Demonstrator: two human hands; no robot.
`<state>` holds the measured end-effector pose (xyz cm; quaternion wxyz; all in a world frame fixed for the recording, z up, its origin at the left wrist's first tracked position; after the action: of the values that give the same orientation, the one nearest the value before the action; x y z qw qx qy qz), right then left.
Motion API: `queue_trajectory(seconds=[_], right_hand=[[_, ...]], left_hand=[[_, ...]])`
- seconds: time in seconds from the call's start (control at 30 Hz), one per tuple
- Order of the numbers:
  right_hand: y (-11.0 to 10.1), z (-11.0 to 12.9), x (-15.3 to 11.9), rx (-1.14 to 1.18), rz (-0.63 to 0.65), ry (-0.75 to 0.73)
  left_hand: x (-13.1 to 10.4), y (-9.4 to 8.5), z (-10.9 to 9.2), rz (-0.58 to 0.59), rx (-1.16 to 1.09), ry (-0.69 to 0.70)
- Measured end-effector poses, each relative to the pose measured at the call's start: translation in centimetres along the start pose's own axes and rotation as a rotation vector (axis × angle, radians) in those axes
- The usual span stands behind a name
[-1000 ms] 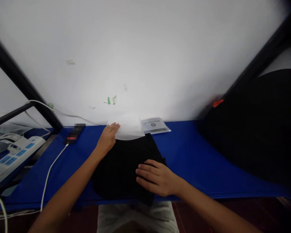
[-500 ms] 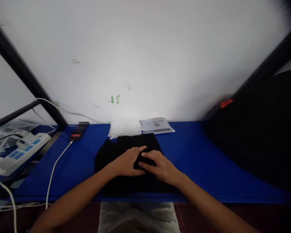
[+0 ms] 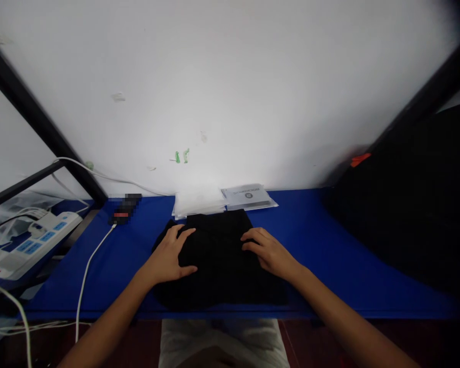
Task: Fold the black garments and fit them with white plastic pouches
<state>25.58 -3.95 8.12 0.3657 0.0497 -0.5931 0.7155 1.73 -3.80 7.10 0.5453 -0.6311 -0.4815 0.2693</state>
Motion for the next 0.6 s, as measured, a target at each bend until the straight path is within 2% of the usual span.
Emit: queue_trajectory(seconds=[0.13,0.23,0.3,0.37,0.43,0.5,0.53,0.6], right_hand=[[-0.4,-1.3,-0.5,0.018,-0.045,0.003],[-1.2,-2.8,-1.4,0.044,-0.104,0.041],[-1.4,-3.4,-2.1,0.067,-0.112,0.057],[-1.6,-3.5,-2.4,0.101,-0.096,0.052],[-1.8,-3.2,-2.3,0.138,-0.073,0.060],[-1.8,-2.8,-2.0,0.153,-0.031,0.099],[-1.6,-2.6,-1.8,0.147,0.006,0.126],[-1.0,-2.4,-1.4,0.123,0.094,0.175]], left_hand=[[-0.4,-0.4,2.2,-0.157,-0.013,-0.088],[-0.7,-1.2,4.6,-0.213,-0.020,-0.148],[-0.9,-2.1,5.9,-0.244,0.091,-0.219],[-1.2,-3.4,6.2,-0.331,0.250,-0.277],[-1.5,-4.8,5.0,-0.470,0.362,-0.265],[-1.4,-5.4,2.6,-0.548,0.376,-0.122],[-1.2,-5.0,1.2,-0.523,0.354,-0.003],[-0.7,-3.4,-1.1,-0.361,0.292,0.227]])
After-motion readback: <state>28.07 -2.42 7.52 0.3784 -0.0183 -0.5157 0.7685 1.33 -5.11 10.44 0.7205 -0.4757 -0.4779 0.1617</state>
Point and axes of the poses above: each hand's wrist, its own x-axis towards the middle knuckle, its own y-axis out of the palm, z = x × y, the point moved 8 cm from there along x, towards the middle knuckle, and after that the axes turned 12 degrees about x, right-handed, at the moved point
